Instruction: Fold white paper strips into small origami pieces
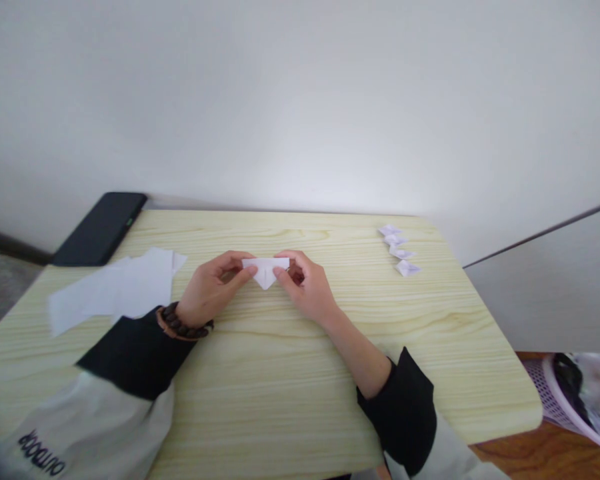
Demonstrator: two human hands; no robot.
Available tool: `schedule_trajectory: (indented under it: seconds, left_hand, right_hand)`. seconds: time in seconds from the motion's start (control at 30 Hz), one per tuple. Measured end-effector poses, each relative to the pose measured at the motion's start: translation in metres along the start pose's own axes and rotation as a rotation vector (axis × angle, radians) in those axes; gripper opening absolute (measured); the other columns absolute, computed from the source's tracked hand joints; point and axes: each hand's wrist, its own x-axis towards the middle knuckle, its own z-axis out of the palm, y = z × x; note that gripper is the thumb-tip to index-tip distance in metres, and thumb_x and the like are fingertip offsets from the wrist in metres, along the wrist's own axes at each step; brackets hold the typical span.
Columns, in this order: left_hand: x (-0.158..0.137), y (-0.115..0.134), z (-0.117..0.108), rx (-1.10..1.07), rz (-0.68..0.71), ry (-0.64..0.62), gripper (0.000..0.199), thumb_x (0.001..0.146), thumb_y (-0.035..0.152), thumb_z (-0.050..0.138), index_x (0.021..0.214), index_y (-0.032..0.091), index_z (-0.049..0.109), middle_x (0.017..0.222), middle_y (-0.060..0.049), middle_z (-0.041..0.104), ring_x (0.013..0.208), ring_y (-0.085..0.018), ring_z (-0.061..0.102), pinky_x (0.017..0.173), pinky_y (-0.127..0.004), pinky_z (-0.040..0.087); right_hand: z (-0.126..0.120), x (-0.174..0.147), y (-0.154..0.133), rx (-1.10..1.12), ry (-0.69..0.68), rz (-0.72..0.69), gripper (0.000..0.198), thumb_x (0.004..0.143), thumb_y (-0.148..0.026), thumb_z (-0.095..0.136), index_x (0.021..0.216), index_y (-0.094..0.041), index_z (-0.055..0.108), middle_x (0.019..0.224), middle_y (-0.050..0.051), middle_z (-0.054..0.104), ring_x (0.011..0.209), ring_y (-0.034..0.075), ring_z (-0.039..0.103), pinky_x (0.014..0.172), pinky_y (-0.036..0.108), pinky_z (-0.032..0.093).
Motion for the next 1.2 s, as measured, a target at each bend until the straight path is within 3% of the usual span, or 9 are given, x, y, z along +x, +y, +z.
schedule_trajectory:
  seconds: [0.17,0.33,0.5,0.67,0.93,1.2]
  left_hand:
    - [0.002,-0.003,-0.003,0.314,0.134,0.012,0.025,0.082,0.03,0.057,0.101,0.018,0.066,0.084,-0.003,0.067,0.078,-0.017,0.06,0.077,-0.032,0.048]
    - [0.002,-0.011,-0.002,0.54,0.238,-0.043,0.024,0.082,0.026,0.058,0.103,0.021,0.069,0.093,-0.006,0.064,0.094,-0.023,0.054,0.087,-0.041,0.044]
    - [0.0,-0.011,-0.001,0.637,0.264,-0.069,0.026,0.085,0.026,0.056,0.107,0.02,0.068,0.098,-0.008,0.061,0.098,-0.025,0.051,0.087,-0.043,0.043]
    - [-0.002,-0.009,-0.001,0.685,0.288,-0.082,0.026,0.087,0.026,0.053,0.108,0.02,0.067,0.103,-0.009,0.061,0.1,-0.026,0.051,0.085,-0.045,0.044]
    - [-0.001,-0.011,-0.001,0.647,0.376,-0.072,0.024,0.087,0.02,0.053,0.107,0.021,0.067,0.102,-0.008,0.063,0.1,-0.024,0.051,0.086,-0.041,0.044]
    - [-0.001,-0.008,0.0,0.721,0.454,-0.047,0.018,0.088,0.025,0.053,0.091,0.021,0.07,0.091,-0.006,0.067,0.09,-0.021,0.054,0.079,-0.036,0.042]
  right_hand:
    - [0.001,0.002,0.002,-0.219,0.002,-0.098,0.025,0.086,-0.026,0.054,0.11,-0.02,0.06,0.067,-0.002,0.056,0.055,0.01,0.049,0.057,0.023,0.043]
    - [-0.001,0.002,0.007,-0.4,-0.082,-0.172,0.025,0.089,-0.026,0.051,0.11,-0.02,0.063,0.087,0.005,0.062,0.074,0.015,0.057,0.073,0.03,0.049]
    - [-0.003,0.003,0.011,-0.537,-0.071,-0.246,0.029,0.089,-0.028,0.053,0.114,-0.018,0.062,0.101,0.009,0.059,0.096,0.021,0.054,0.087,0.037,0.046]
    - [-0.005,0.003,0.008,-0.6,-0.078,-0.261,0.027,0.089,-0.03,0.053,0.111,-0.019,0.064,0.112,0.01,0.055,0.087,0.02,0.053,0.084,0.037,0.048]
    - [-0.006,0.005,0.008,-0.511,-0.105,-0.316,0.014,0.09,-0.025,0.053,0.094,-0.021,0.065,0.095,0.006,0.063,0.094,0.019,0.054,0.086,0.034,0.045]
    - [-0.005,0.005,0.009,-0.502,-0.093,-0.332,0.017,0.09,-0.024,0.053,0.1,-0.019,0.066,0.094,0.006,0.062,0.092,0.018,0.054,0.083,0.031,0.046]
